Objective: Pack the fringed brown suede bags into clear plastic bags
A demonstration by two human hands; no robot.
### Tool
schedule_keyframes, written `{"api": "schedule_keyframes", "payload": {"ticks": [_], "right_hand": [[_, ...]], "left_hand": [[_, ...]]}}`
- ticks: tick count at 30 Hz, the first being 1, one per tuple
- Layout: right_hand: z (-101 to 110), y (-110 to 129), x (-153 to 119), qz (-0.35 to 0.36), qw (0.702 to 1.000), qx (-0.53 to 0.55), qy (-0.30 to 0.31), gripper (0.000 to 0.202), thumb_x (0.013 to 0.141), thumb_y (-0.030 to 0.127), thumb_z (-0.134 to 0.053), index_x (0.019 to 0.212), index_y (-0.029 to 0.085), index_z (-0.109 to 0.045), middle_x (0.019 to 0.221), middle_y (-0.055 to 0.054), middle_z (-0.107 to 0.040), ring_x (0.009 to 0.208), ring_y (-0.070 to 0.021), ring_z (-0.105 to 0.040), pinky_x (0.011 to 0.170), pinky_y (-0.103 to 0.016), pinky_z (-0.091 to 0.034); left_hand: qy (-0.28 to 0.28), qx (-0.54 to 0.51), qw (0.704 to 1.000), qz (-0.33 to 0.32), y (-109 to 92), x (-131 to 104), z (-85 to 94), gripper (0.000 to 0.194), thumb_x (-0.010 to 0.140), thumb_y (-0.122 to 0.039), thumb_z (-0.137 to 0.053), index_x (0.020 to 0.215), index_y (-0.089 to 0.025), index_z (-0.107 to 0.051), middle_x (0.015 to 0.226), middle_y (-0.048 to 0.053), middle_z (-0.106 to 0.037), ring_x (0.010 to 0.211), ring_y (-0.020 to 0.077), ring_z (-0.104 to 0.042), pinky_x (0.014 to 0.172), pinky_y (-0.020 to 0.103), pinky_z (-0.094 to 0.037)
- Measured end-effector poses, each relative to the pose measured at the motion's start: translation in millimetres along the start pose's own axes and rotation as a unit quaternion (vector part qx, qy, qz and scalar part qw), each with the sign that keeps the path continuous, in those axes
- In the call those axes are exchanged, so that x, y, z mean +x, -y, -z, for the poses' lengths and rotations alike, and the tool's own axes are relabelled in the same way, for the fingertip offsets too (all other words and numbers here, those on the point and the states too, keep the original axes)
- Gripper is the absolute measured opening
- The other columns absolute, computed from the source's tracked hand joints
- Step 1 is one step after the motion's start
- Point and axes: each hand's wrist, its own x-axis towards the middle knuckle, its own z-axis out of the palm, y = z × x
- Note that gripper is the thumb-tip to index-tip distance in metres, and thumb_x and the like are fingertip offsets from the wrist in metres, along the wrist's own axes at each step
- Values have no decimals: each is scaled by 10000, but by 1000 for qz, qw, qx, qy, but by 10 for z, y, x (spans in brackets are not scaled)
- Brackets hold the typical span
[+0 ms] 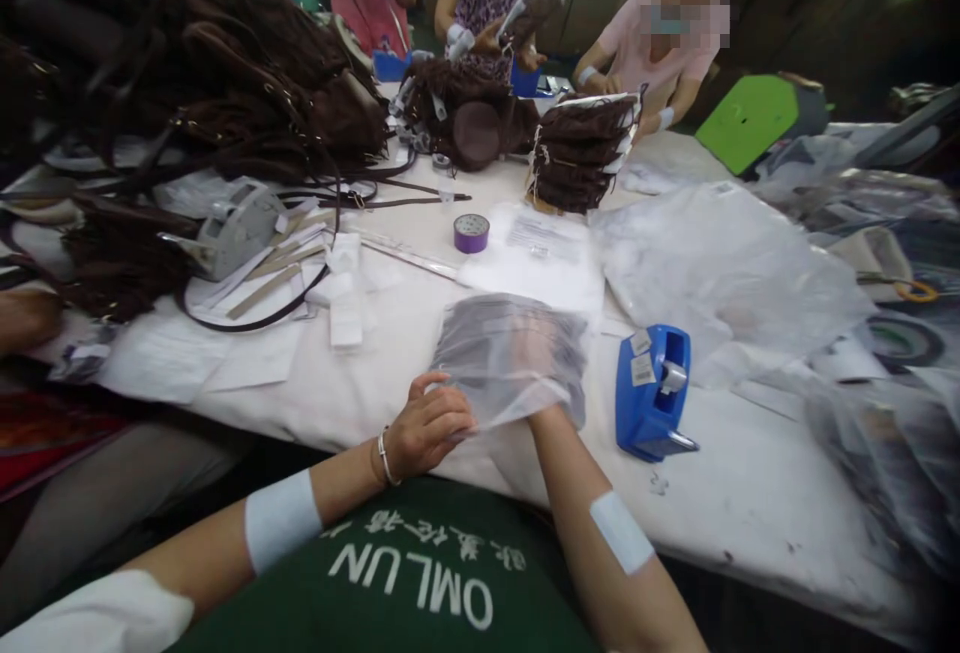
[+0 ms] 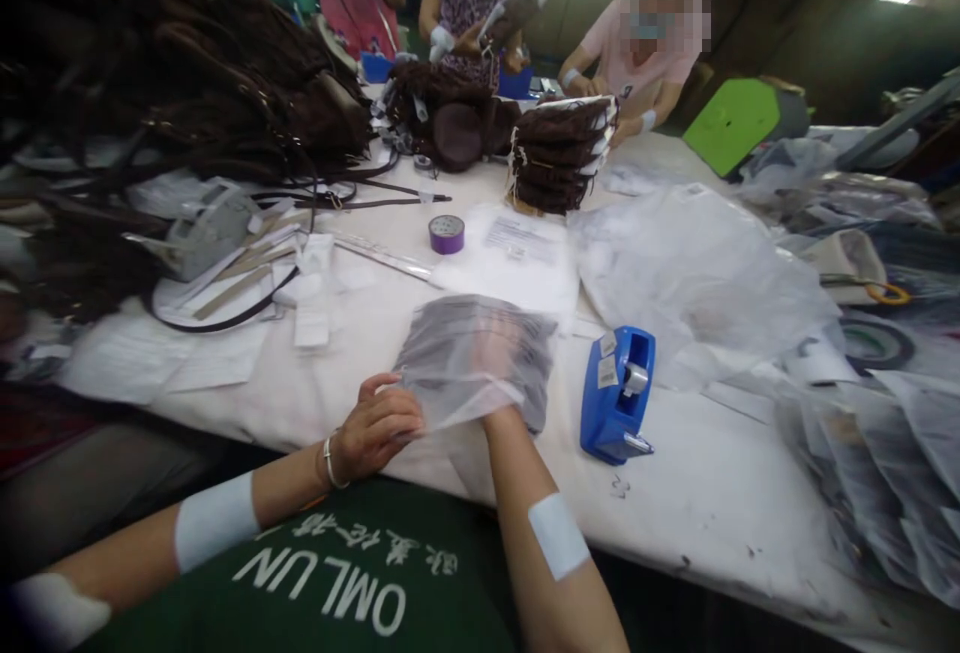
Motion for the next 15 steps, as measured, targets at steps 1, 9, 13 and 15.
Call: {"api": "schedule_keyframes", "payload": {"ticks": [1, 9, 13, 15], "right_hand": [[-1, -49, -88, -7, 1000, -9, -17, 575, 930, 414, -312, 1393, 74, -287, 1496, -166, -219, 1389, -273, -121, 1117, -506, -73], [-108, -392, -825, 21, 996, -61, 62, 526, 812, 381, -563, 1322, 318, -451, 1435, -18, -385, 1394, -305, -128, 1114, -576, -70], [93, -510, -1287, 90, 978, -114, 151, 572, 814, 322, -552, 1366, 300, -404, 1454, -21, -346, 1386, -325, -144, 1102, -605, -110], [282, -545, -1656, 107, 967, -127, 191, 563, 836, 260, -507, 1384, 272, -379, 1452, -38, -348, 1366, -294, -234, 1098, -537, -245]], "left_hand": [[16, -1, 1000, 23, 2, -49, 2, 173, 847, -141, -543, 1007, -208, -555, 958, 27, -657, 959, 150, -604, 1075, 481, -302], [150, 22, 987, 54, 141, -540, 88, 648, 778, 66, -258, 1361, -203, -349, 1391, 93, -448, 1341, 199, -331, 1127, 576, -143], [261, 30, 964, 42, 262, -597, 147, 720, 751, 51, -315, 1410, -237, -291, 1464, 59, -336, 1362, 199, -287, 1147, 513, -121], [311, 16, 949, 45, 351, -576, 169, 747, 734, 26, -365, 1422, -249, -275, 1482, 50, -291, 1365, 204, -278, 1148, 467, -157]]}}
